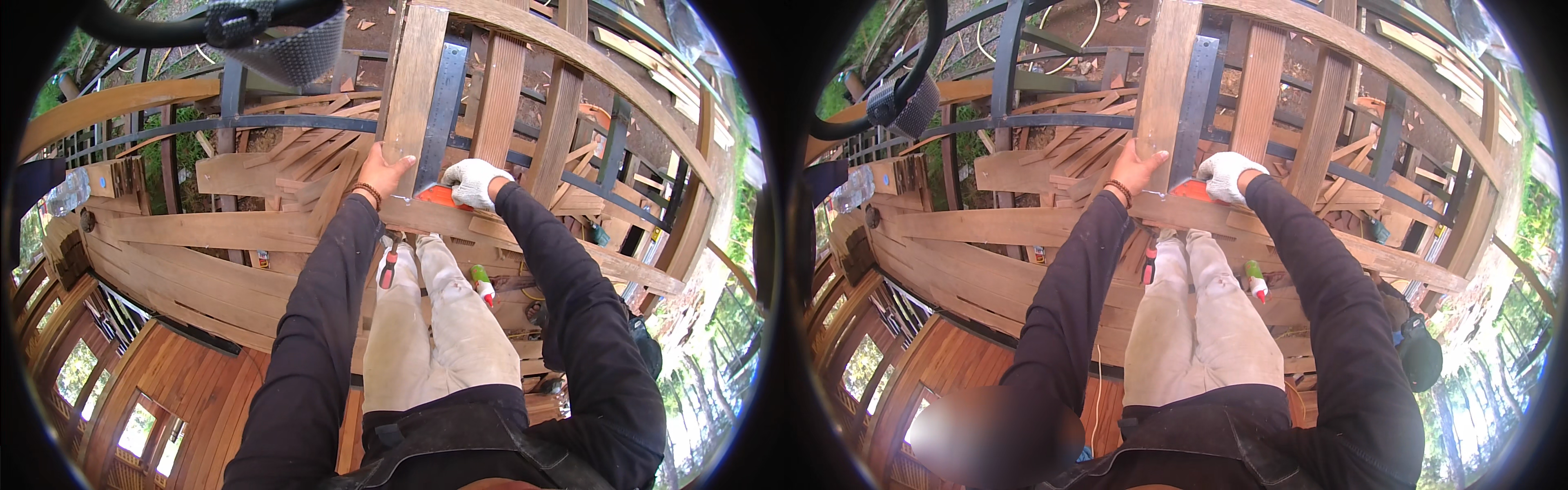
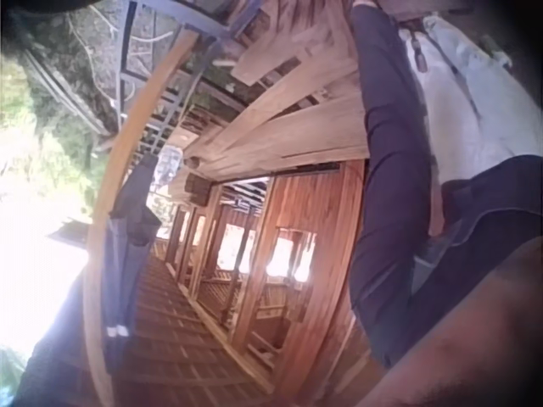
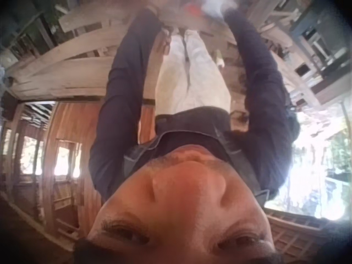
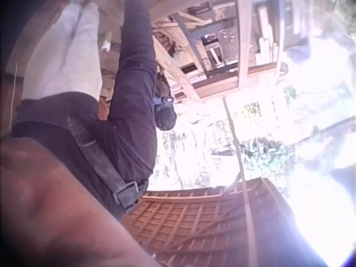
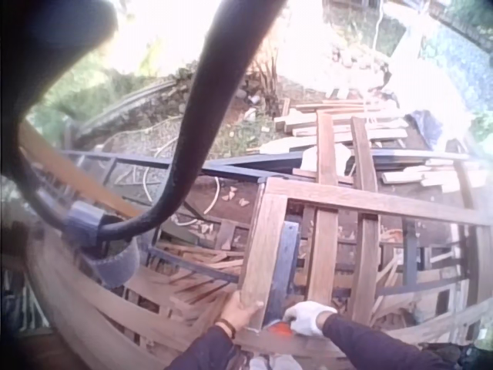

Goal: The person assembles a wooden structure by positioning planks, applying glue, and securing them with clamps. They repeatedly adjust and align the pieces to fit the frame.

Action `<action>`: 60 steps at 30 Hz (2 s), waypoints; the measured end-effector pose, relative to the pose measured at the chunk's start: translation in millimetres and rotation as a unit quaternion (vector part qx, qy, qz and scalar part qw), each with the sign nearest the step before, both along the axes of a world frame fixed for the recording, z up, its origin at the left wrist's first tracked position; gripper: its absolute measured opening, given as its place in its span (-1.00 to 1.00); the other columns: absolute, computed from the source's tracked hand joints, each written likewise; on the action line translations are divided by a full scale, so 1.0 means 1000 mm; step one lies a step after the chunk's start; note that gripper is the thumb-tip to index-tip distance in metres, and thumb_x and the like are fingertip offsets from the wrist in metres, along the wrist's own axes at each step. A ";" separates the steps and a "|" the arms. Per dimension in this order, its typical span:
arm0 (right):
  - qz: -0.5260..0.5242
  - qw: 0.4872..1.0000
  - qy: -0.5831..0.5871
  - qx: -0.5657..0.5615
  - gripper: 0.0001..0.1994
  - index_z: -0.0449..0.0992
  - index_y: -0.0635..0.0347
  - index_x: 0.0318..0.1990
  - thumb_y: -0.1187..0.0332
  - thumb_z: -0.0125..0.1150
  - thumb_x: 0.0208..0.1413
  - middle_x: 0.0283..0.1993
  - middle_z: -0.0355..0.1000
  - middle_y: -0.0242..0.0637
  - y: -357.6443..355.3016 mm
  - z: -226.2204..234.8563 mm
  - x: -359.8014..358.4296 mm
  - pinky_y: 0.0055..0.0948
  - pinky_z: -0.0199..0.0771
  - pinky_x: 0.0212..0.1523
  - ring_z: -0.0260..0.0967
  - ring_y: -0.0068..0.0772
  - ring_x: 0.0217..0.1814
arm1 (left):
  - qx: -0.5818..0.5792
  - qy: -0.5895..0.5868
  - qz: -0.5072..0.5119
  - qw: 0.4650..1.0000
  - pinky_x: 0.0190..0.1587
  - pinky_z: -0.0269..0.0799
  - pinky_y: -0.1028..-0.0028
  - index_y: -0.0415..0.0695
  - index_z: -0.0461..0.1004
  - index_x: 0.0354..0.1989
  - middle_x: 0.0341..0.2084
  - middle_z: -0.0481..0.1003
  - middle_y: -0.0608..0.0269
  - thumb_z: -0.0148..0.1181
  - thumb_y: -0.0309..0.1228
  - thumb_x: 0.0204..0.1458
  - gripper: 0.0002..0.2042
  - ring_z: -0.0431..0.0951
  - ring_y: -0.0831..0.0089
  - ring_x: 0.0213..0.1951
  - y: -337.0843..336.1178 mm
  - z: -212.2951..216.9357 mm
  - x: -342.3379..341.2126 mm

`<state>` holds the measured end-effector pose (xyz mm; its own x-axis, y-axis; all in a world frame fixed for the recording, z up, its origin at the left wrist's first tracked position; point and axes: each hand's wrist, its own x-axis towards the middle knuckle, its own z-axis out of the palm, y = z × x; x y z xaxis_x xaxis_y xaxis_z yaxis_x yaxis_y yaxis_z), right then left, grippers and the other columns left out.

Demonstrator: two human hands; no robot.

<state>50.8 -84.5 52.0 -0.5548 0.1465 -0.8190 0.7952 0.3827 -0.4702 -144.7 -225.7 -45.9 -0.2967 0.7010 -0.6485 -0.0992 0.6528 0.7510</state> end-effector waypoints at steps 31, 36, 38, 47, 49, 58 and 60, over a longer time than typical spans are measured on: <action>-0.071 0.983 -0.046 0.163 -0.67 0.67 0.17 -0.05 0.31 0.18 0.05 -0.02 0.60 0.03 0.016 0.013 0.085 -0.13 0.51 0.16 0.53 0.08 0.10 | -0.072 0.110 -0.052 0.990 0.20 0.46 0.31 -0.37 0.27 0.21 0.06 0.56 -0.13 0.59 -0.13 -0.10 -0.18 0.59 0.16 0.12 0.009 0.038 0.006; -0.074 0.962 -0.030 0.260 -0.78 0.63 0.18 -0.18 0.32 0.26 0.03 -0.15 0.57 0.03 0.000 0.007 0.085 -0.06 0.54 0.05 0.53 0.10 0.00 | -0.094 0.103 -0.064 0.988 0.21 0.45 0.29 -0.35 0.28 0.21 0.08 0.55 -0.16 0.59 -0.11 -0.12 -0.17 0.58 0.10 0.14 0.013 0.044 0.002; -0.059 0.953 -0.006 0.298 -0.82 0.58 0.16 -0.24 0.31 0.29 0.02 -0.21 0.54 -0.02 -0.007 0.003 0.083 -0.02 0.54 -0.01 0.54 0.11 -0.06 | -0.097 0.097 -0.068 0.988 0.21 0.45 0.29 -0.36 0.28 0.20 0.08 0.55 -0.16 0.60 -0.12 -0.13 -0.17 0.58 0.10 0.14 0.013 0.043 0.000; -0.611 0.757 0.191 0.134 -0.50 0.52 0.28 0.19 0.06 0.29 0.29 0.12 0.58 -0.24 0.020 -0.034 -0.056 -0.37 0.46 0.13 0.52 -0.39 0.17 | -0.064 0.004 -0.045 0.997 0.21 0.44 0.28 -0.39 0.33 0.15 0.05 0.55 -0.19 0.63 -0.14 -0.20 -0.18 0.58 0.06 0.10 0.013 0.029 -0.006; -0.657 0.726 0.195 0.059 -0.45 0.50 0.34 0.23 0.04 0.25 0.31 0.21 0.53 -0.22 0.050 -0.071 -0.105 -0.42 0.33 0.26 0.42 -0.33 0.31 | -0.063 0.015 -0.050 0.997 0.20 0.45 0.30 -0.40 0.33 0.15 0.04 0.55 -0.17 0.63 -0.16 -0.19 -0.19 0.58 0.10 0.10 0.017 0.033 -0.010; -0.657 0.736 0.075 0.147 -0.14 0.58 0.54 0.05 -0.35 0.13 0.21 -0.06 0.61 0.09 0.060 -0.074 -0.152 -0.23 0.41 0.06 0.53 -0.09 0.01 | -0.123 0.035 -0.076 0.989 0.18 0.45 0.22 -0.41 0.32 0.12 0.03 0.52 -0.29 0.61 -0.13 -0.18 -0.20 0.57 -0.04 0.10 0.022 0.056 -0.008; -0.673 0.725 0.091 0.115 -0.18 0.57 0.53 0.07 -0.29 0.23 0.19 -0.06 0.61 0.04 0.058 -0.062 -0.153 -0.26 0.41 0.06 0.50 -0.19 -0.01 | -0.131 -0.001 -0.081 0.988 0.19 0.44 0.21 -0.41 0.32 0.11 0.04 0.51 -0.32 0.60 -0.12 -0.17 -0.20 0.56 -0.07 0.12 0.026 0.065 -0.013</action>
